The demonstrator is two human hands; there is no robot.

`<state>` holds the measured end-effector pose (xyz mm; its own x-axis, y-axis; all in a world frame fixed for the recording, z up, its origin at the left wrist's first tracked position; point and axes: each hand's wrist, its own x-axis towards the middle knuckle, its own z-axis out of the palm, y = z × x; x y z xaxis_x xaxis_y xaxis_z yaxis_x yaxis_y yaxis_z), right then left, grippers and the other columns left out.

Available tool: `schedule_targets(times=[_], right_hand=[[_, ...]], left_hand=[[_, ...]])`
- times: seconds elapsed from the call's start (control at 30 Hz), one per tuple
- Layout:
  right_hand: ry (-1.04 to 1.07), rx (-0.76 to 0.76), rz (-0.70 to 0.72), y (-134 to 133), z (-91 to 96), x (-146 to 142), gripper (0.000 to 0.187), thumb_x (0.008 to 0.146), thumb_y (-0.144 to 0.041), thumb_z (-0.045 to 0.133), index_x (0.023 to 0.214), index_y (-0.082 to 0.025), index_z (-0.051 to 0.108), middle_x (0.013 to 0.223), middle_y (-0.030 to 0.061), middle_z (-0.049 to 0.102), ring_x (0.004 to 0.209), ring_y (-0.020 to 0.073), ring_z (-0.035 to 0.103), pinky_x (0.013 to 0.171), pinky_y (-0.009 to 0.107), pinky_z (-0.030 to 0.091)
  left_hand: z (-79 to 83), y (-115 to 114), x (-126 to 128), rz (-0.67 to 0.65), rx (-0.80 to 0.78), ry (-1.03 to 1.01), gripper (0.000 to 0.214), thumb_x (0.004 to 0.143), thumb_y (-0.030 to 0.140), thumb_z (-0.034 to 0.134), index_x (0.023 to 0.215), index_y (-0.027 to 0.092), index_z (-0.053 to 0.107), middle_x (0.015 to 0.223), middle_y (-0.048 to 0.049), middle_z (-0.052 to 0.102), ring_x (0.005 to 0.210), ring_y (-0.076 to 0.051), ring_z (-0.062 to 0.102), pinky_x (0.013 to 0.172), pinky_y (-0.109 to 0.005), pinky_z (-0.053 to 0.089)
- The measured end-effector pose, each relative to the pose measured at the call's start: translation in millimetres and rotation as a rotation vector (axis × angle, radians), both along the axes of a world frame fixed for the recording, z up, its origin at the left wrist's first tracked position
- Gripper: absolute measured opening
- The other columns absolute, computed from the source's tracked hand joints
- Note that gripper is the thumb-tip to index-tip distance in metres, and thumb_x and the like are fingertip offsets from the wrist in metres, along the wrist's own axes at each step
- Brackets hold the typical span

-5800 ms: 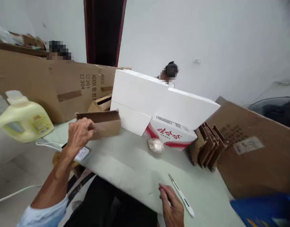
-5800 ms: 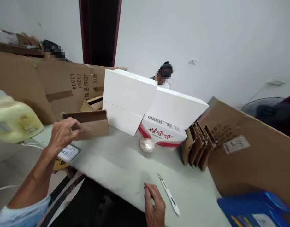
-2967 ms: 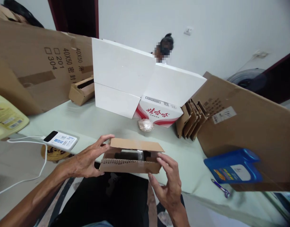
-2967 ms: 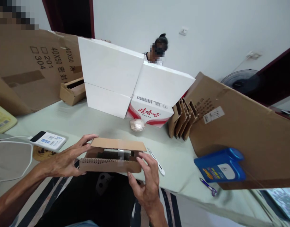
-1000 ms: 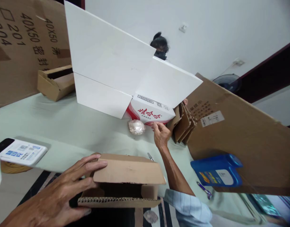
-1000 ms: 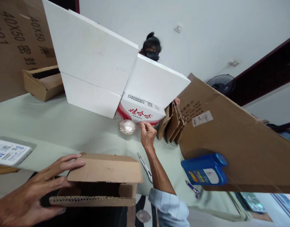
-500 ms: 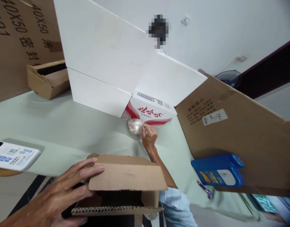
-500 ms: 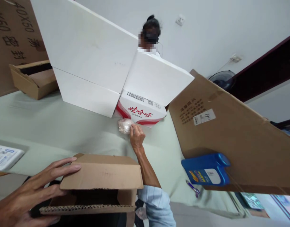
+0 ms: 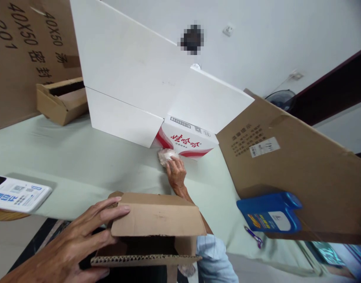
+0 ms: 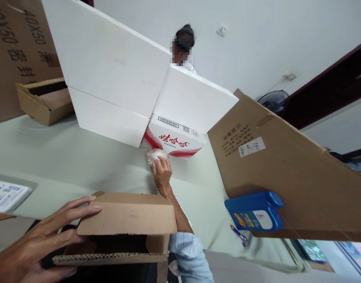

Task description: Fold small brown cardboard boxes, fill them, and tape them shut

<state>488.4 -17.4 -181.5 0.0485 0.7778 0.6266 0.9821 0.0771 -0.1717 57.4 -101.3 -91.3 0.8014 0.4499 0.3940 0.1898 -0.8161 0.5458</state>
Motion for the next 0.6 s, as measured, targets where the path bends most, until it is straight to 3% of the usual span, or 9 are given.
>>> schedule_targets(times=[0.23, 0.37, 0.47, 0.53, 0.6], right_hand=[[-0.008, -0.041, -0.003, 0.6, -4.3, 2.2, 0.019, 0.106, -0.032, 0.065, 0.117, -0.023, 0.077, 0.141, 0.0146, 0.072, 0.133, 0.0325, 0.062, 0.116, 0.052, 0.052], [-0.012, -0.055, 0.016, 4.0, -3.0, 3.7, 0.028, 0.100, -0.037, 0.076, 0.122, -0.021, 0.076, 0.147, 0.0175, 0.067, 0.136, 0.0354, 0.058, 0.117, 0.054, 0.050], [-0.009, -0.059, 0.026, 7.8, 1.9, 5.6, 0.018, 0.106, -0.033, 0.066, 0.116, -0.023, 0.078, 0.137, 0.0133, 0.072, 0.128, 0.0310, 0.062, 0.115, 0.049, 0.050], [-0.001, -0.059, 0.016, 11.3, 5.5, 7.8, 0.023, 0.111, -0.028, 0.055, 0.110, -0.023, 0.078, 0.123, 0.0117, 0.076, 0.117, 0.0283, 0.064, 0.110, 0.046, 0.050], [0.006, -0.058, -0.005, 15.9, 7.9, 10.4, 0.023, 0.110, -0.028, 0.055, 0.109, -0.022, 0.077, 0.115, 0.0123, 0.075, 0.111, 0.0288, 0.062, 0.106, 0.045, 0.050]], left_hand=[[-0.6, -0.4, 1.4, -0.006, -0.003, -0.016, 0.036, 0.089, 0.014, 0.075, 0.122, 0.028, 0.076, 0.178, -0.0046, 0.044, 0.167, -0.036, 0.036, 0.131, -0.052, 0.048], [-0.8, -0.3, 0.5, -0.002, 0.008, 0.005, 0.035, 0.091, 0.014, 0.075, 0.123, 0.028, 0.076, 0.178, -0.0037, 0.043, 0.168, -0.034, 0.035, 0.130, -0.050, 0.049], [-1.1, -0.1, 0.6, -0.005, 0.025, -0.001, 0.033, 0.092, 0.015, 0.074, 0.123, 0.028, 0.075, 0.178, -0.0043, 0.043, 0.168, -0.033, 0.035, 0.130, -0.050, 0.049], [-1.7, 0.1, 1.3, -0.006, 0.030, -0.011, 0.034, 0.091, 0.016, 0.074, 0.124, 0.028, 0.075, 0.178, -0.0053, 0.044, 0.168, -0.034, 0.035, 0.130, -0.051, 0.049], [-2.3, 0.2, 1.8, -0.002, 0.027, -0.010, 0.036, 0.091, 0.015, 0.075, 0.124, 0.028, 0.074, 0.177, -0.0060, 0.045, 0.167, -0.035, 0.036, 0.130, -0.052, 0.049]])
